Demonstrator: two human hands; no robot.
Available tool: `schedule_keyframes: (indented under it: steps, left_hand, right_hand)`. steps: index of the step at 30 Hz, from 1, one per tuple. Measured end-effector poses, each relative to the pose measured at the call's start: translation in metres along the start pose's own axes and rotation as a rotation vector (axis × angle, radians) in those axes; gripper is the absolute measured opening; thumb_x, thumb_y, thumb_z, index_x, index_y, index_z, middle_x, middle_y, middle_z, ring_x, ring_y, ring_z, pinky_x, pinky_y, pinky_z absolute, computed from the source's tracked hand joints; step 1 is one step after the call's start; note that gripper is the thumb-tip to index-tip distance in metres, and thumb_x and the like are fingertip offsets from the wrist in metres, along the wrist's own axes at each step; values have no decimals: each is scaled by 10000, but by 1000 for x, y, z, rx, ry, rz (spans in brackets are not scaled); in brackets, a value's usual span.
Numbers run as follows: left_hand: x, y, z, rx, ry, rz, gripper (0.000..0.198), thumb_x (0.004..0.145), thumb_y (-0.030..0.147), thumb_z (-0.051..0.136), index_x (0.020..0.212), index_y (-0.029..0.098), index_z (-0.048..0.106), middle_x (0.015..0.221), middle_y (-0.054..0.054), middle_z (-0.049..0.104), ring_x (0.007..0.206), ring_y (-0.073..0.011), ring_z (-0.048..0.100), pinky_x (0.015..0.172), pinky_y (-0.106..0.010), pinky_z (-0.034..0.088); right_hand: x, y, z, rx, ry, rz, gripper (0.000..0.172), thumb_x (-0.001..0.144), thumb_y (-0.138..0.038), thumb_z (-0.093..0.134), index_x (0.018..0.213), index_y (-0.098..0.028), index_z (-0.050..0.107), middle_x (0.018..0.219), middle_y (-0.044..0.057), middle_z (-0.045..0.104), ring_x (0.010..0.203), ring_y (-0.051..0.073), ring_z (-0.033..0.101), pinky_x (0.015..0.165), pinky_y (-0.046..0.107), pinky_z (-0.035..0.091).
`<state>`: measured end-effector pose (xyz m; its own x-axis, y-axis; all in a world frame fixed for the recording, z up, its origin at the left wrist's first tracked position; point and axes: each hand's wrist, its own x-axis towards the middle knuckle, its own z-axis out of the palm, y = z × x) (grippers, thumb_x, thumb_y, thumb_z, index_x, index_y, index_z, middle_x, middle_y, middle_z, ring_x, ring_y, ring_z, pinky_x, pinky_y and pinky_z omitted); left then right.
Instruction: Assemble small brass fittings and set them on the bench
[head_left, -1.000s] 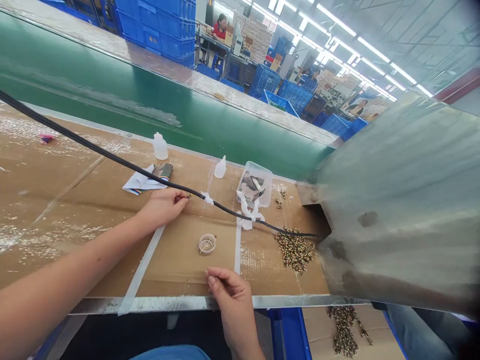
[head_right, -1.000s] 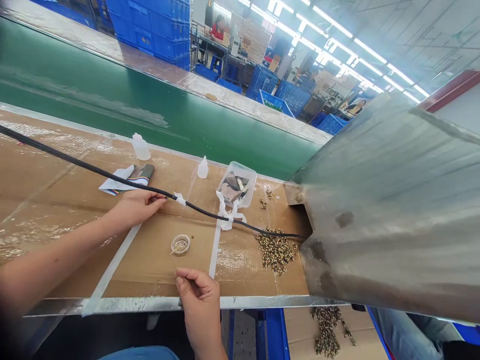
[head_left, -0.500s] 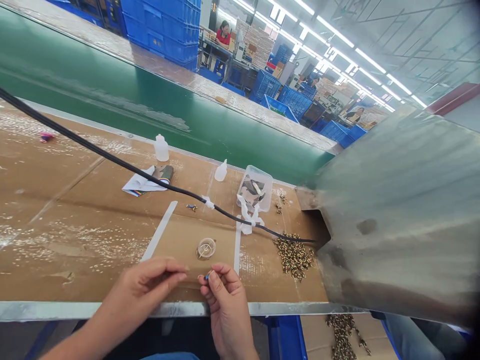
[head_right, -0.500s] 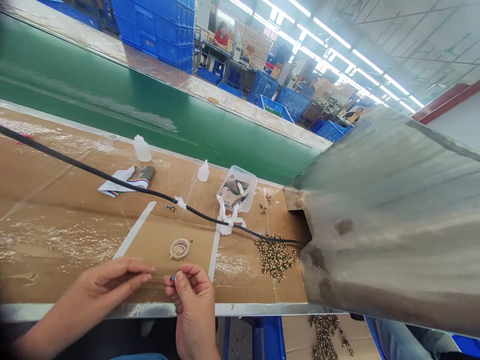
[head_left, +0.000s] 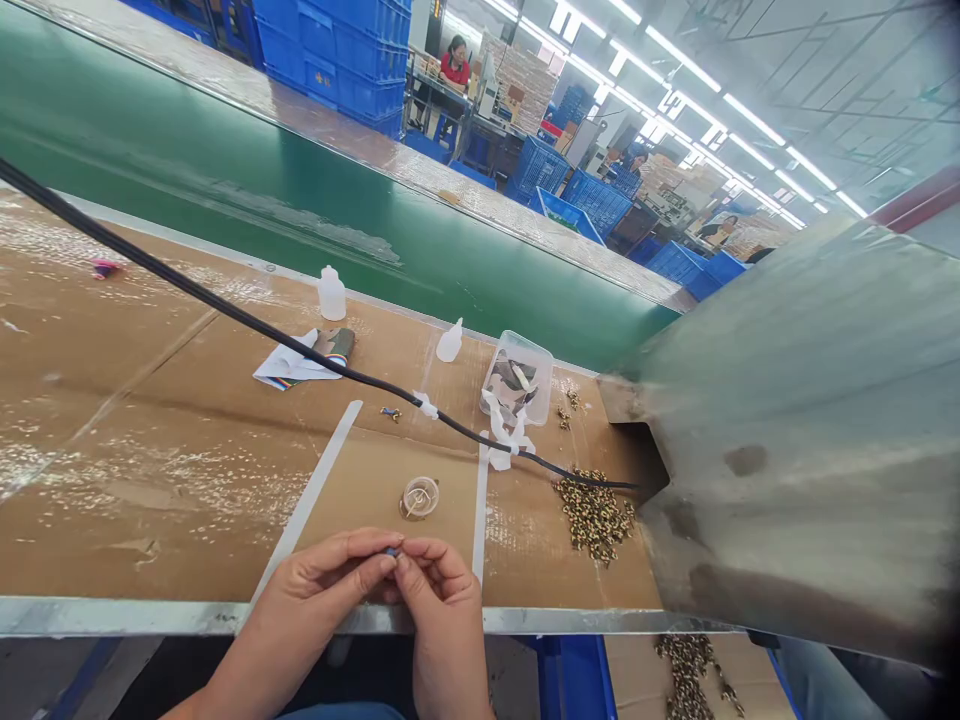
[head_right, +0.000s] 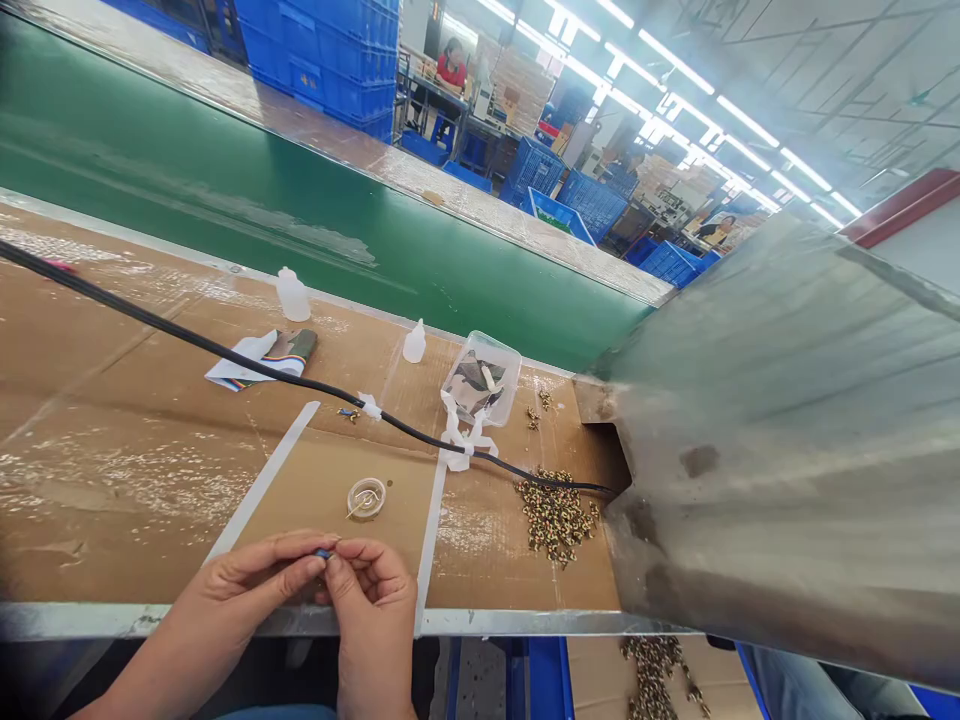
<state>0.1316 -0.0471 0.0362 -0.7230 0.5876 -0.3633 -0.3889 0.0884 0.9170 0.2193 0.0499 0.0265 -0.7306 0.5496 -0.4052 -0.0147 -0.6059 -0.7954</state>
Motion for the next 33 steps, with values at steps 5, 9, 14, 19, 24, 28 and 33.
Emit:
schedule_keyframes:
  steps: [5, 9, 14, 19, 24, 28, 33]
  left_hand:
    - [6, 1, -9, 95, 71, -19, 360, 647, 529, 779, 859, 238, 772, 900, -37, 774, 883, -252, 705, 823, -309, 588]
    - [13, 0, -15, 117, 71, 23, 436, 682, 569, 748, 917, 202, 732, 879, -58, 767, 809, -244, 716, 800, -345, 600]
    - [18, -3, -15, 105, 15, 71, 406, 738, 564, 709, 903, 193, 704, 901, -68, 767, 857, -239, 724, 842, -346, 589]
    - [18, -3, -16, 153, 60, 41, 383, 653, 525, 770, 870, 210, 752, 831, -47, 776, 787, -240, 724, 779, -336, 604]
    - [17, 1, -14, 168, 67, 4, 441, 634, 563, 758, 908, 218, 761, 860, -51, 782, 813, -261, 732, 806, -360, 602]
    - [18, 2, -10, 181, 85, 43, 456, 626, 586, 756, 871, 202, 736, 859, -60, 775, 821, -265, 728, 816, -361, 597]
    - [19, 0, -8, 216, 84, 70, 386, 657, 550, 738, 828, 205, 720, 825, -53, 767, 805, -250, 721, 795, -331, 590]
  right_hand:
    - [7, -12, -14, -556, 46, -348, 170, 838, -330, 693, 950, -205, 721, 897, 68, 692, 798, 192, 641, 723, 305, 523]
    - [20, -27, -18, -993, 60, -701, 232, 851, -188, 645, 1061, -258, 716, 894, 51, 656, 814, 191, 608, 740, 304, 478]
    - [28, -31, -10, -1181, -8, -852, 208, 860, -181, 659, 1038, -265, 728, 865, 45, 652, 812, 198, 586, 748, 312, 436]
    - [30, -35, -9, -1222, 28, -881, 127, 898, -198, 631, 961, -243, 732, 821, 37, 645, 786, 187, 569, 740, 304, 414]
    - [35, -45, -14, -1243, 71, -890, 157, 928, -201, 567, 981, -219, 713, 869, 56, 636, 835, 198, 585, 768, 311, 429]
    - [36, -46, -16, -1166, 105, -836, 160, 944, -226, 535, 914, -196, 689, 886, 62, 621, 835, 191, 584, 762, 308, 444]
    - [36, -43, -19, -1111, 75, -768, 180, 951, -234, 510, 864, -183, 660, 857, 60, 602, 806, 184, 568, 727, 297, 439]
